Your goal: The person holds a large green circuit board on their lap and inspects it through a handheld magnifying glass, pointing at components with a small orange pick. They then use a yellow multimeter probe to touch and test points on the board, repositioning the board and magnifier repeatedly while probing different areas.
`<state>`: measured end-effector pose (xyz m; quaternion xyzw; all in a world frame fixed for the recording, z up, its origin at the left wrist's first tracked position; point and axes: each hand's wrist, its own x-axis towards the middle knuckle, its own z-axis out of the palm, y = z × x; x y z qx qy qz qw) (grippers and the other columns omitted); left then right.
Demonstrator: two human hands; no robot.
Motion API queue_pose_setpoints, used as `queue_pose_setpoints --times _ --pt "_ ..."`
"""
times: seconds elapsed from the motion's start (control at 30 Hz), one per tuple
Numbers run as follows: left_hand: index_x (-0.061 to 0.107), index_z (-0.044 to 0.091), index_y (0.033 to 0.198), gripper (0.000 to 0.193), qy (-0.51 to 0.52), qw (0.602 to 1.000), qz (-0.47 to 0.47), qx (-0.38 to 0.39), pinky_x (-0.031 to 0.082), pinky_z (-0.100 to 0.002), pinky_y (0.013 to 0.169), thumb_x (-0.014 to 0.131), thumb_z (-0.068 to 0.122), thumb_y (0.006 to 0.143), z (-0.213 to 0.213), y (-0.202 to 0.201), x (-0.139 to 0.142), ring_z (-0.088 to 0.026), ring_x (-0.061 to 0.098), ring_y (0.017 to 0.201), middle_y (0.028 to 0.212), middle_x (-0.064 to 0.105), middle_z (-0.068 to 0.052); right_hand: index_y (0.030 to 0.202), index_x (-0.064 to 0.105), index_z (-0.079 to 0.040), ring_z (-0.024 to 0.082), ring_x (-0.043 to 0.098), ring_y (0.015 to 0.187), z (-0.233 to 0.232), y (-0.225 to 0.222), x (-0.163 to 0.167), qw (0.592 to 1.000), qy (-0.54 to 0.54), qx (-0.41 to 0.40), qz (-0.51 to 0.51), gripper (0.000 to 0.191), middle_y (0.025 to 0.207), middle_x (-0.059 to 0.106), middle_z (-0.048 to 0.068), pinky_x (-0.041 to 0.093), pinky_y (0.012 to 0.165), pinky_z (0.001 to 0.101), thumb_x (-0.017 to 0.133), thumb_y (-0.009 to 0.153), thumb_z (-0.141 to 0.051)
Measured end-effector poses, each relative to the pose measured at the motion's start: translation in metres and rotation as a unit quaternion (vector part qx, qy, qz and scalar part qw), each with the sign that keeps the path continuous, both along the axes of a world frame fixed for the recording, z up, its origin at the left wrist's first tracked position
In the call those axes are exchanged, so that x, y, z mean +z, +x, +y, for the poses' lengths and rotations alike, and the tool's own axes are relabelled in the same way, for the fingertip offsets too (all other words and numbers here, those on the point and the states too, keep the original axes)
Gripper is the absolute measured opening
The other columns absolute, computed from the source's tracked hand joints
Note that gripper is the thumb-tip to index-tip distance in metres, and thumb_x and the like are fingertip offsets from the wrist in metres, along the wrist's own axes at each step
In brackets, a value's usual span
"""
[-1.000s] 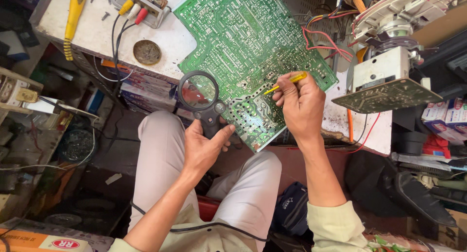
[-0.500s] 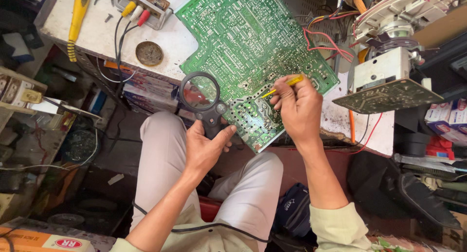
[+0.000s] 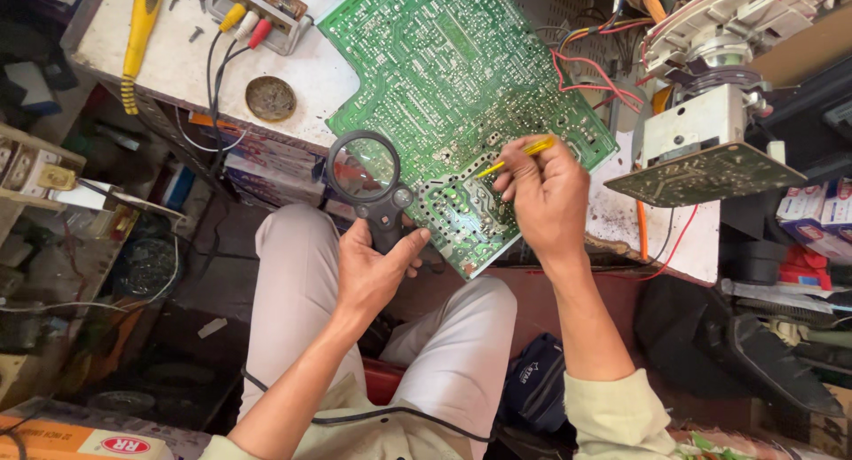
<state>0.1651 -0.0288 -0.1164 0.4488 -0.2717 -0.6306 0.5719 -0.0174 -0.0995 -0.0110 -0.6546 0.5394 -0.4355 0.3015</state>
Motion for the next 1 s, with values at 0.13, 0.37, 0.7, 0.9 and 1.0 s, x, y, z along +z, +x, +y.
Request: queue_pose_setpoints --times 0.13,0.37,0.7,0.9,1.0 --pt "0.061 0.002 0.098 0.024 0.000 1.000 0.001 0.003 0.052 -0.026 0.047 0.080 0.007 0.085 -0.0003 0.0014 0.0002 -0.010 0.064 0.056 0.077 0.071 -0.005 0.103 0.064 0.000 0.006 0.064 0.069 0.0003 0.0001 -0.0004 1.000 -0.007 -0.002 0.006 0.016 0.087 0.070 0.003 0.050 0.060 0.0212 0.064 0.107 -0.015" --pt "0.061 0.002 0.098 0.024 -0.007 1.000 0.004 0.004 0.052 -0.026 0.047 0.081 0.007 0.085 -0.0001 0.0000 -0.0018 -0.010 0.064 0.057 0.076 0.070 -0.004 0.103 0.064 0.001 0.007 0.063 0.067 -0.0001 -0.0013 -0.0035 1.000 0.014 0.004 0.004 0.017 0.083 0.069 0.003 0.050 0.058 0.0213 0.065 0.106 -0.017" --pt "0.062 0.002 0.098 0.024 0.002 1.000 0.003 0.004 0.052 -0.025 0.047 0.081 0.007 0.084 0.0004 -0.0011 -0.0040 -0.010 0.065 0.057 0.077 0.071 -0.005 0.105 0.064 0.000 0.007 0.064 0.069 -0.0005 -0.0009 -0.0048 1.000 -0.005 -0.006 -0.017 0.017 0.086 0.068 0.003 0.050 0.060 0.0214 0.063 0.108 -0.017" --pt "0.062 0.002 0.098 0.025 0.004 1.000 0.004 0.002 0.053 -0.025 0.047 0.081 0.008 0.084 0.0006 -0.0004 -0.0032 -0.010 0.065 0.057 0.078 0.070 -0.005 0.104 0.064 0.000 0.006 0.064 0.069 0.0007 -0.0004 -0.0036 1.000 -0.009 -0.014 -0.008 0.017 0.087 0.069 0.003 0.050 0.060 0.0211 0.063 0.108 -0.017" --pt "0.062 0.002 0.098 0.025 0.000 1.000 0.000 0.005 0.053 -0.026 0.046 0.081 0.008 0.084 0.0004 0.0000 -0.0027 -0.010 0.065 0.056 0.078 0.070 -0.005 0.104 0.063 0.000 0.006 0.064 0.070 0.0003 -0.0010 -0.0027 1.000 -0.006 -0.001 -0.013 0.018 0.088 0.070 0.003 0.050 0.060 0.0210 0.063 0.108 -0.017"
